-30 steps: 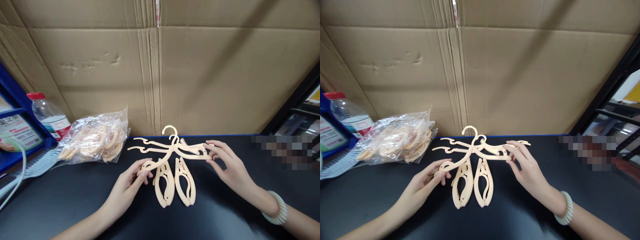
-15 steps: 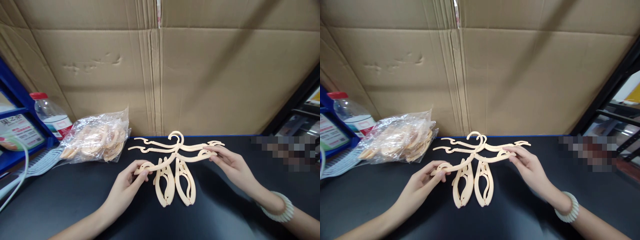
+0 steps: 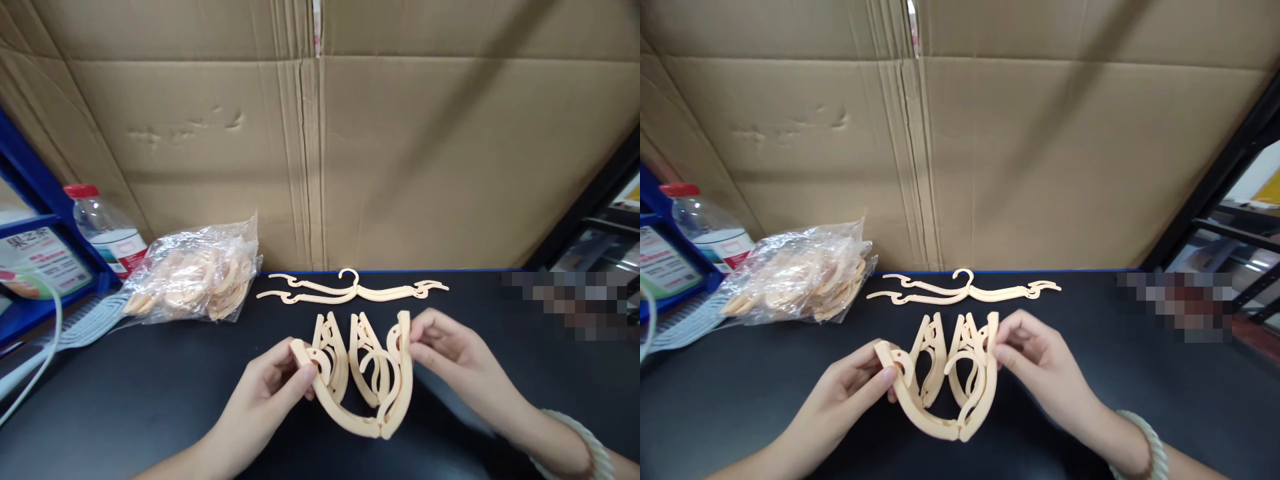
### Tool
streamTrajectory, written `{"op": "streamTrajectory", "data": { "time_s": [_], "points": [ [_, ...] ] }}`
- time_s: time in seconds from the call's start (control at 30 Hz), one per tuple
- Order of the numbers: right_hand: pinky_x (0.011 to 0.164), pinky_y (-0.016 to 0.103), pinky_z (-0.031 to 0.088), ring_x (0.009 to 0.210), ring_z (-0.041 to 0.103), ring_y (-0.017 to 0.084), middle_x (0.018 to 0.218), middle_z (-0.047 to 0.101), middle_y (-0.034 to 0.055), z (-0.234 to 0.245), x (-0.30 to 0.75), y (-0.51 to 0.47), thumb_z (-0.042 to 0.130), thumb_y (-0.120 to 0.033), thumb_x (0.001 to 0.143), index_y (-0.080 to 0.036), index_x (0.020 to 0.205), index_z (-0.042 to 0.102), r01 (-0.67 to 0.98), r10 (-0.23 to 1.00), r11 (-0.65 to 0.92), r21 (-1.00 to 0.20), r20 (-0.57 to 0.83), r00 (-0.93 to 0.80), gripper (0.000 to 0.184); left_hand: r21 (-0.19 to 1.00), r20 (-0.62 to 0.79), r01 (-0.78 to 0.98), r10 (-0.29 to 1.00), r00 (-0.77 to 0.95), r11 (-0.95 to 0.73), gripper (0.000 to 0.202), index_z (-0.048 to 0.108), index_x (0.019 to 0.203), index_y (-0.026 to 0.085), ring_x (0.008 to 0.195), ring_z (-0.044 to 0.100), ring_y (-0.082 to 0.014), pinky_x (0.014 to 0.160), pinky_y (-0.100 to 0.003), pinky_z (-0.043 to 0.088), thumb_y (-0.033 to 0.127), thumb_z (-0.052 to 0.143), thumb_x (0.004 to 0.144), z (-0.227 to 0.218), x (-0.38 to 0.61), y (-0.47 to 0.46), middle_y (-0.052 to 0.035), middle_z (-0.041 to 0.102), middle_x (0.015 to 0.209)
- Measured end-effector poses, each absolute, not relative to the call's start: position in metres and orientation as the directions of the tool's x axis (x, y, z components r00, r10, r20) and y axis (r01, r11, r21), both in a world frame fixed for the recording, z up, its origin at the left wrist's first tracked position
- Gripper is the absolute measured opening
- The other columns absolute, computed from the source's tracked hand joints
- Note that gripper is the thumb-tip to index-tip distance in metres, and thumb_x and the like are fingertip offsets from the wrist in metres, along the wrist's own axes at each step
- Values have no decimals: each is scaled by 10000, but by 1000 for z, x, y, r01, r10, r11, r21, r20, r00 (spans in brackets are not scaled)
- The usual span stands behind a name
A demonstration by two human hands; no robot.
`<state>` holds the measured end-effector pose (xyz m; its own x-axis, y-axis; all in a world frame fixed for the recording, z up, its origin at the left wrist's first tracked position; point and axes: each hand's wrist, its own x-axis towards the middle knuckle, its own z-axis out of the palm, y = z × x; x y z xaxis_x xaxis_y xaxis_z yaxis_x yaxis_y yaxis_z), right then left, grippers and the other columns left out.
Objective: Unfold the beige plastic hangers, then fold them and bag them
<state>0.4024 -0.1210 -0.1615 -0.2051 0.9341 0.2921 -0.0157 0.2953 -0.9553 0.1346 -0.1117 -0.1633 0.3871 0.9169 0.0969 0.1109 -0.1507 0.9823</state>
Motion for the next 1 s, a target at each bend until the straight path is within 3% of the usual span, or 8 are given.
{"op": "streamTrajectory", "data": {
  "time_s": [0.17, 0.4, 0.53, 0.67, 0.83, 1.0],
  "points": [
    [838, 312, 523, 925, 626, 175, 1009, 653, 67, -155, 393, -137, 563, -315, 933, -210, 1012, 650, 63, 861, 216, -974, 160, -483, 157, 993, 74, 55, 897, 435, -108, 250, 617, 848, 173, 804, 581, -185, 748, -282, 485, 417, 588, 894, -165, 137, -114, -29, 624, 824],
    [811, 314, 553, 901, 641, 153, 1349, 512, 78, -155, 391, -145, 547, -267, 937, -348, 1291, 567, 128, 731, 291, -948, 134, -669, 364, 983, 95, 99, 883, 460, -157, 247, 622, 832, 175, 776, 569, -183, 730, -286, 472, 400, 555, 910, -167, 139, -117, -24, 613, 796],
    [817, 321, 564, 893, 648, 152, 1440, 431, 86, -153, 389, -146, 553, -247, 928, -369, 1349, 513, 112, 730, 247, -962, 109, -674, 440, 982, 99, 101, 884, 456, -162, 230, 633, 844, 178, 787, 579, -191, 741, -294, 483, 385, 555, 908, -166, 139, -119, -33, 624, 814],
    [873, 338, 557, 906, 654, 138, 1485, 368, 74, -153, 387, -147, 570, -199, 911, -385, 1330, 525, 69, 770, 182, -981, 98, -631, 461, 977, 115, 102, 872, 476, -185, 177, 660, 1011, 218, 822, 579, -189, 814, -315, 500, 330, 591, 894, -162, 139, -122, -35, 616, 892],
    [906, 358, 555, 955, 645, 144, 1519, 315, 65, -160, 389, -150, 590, -193, 902, -392, 1371, 471, 55, 732, 217, -975, 126, -670, 523, 969, 148, 93, 838, 526, -230, 234, 662, 1127, 269, 948, 595, -207, 889, -325, 504, 284, 577, 909, -161, 142, -127, -53, 597, 1048],
    [952, 364, 530, 1216, 528, 240, 1510, 352, 61, -157, 392, -152, 674, -221, 849, -366, 1378, 474, 168, 725, 297, -940, 107, -681, 584, 980, 87, 115, 862, 499, -165, 258, 674, 1120, 237, 850, 627, -198, 823, -313, 538, 332, 589, 896, -163, 145, -127, -62, 640, 1008]
  ]
}}
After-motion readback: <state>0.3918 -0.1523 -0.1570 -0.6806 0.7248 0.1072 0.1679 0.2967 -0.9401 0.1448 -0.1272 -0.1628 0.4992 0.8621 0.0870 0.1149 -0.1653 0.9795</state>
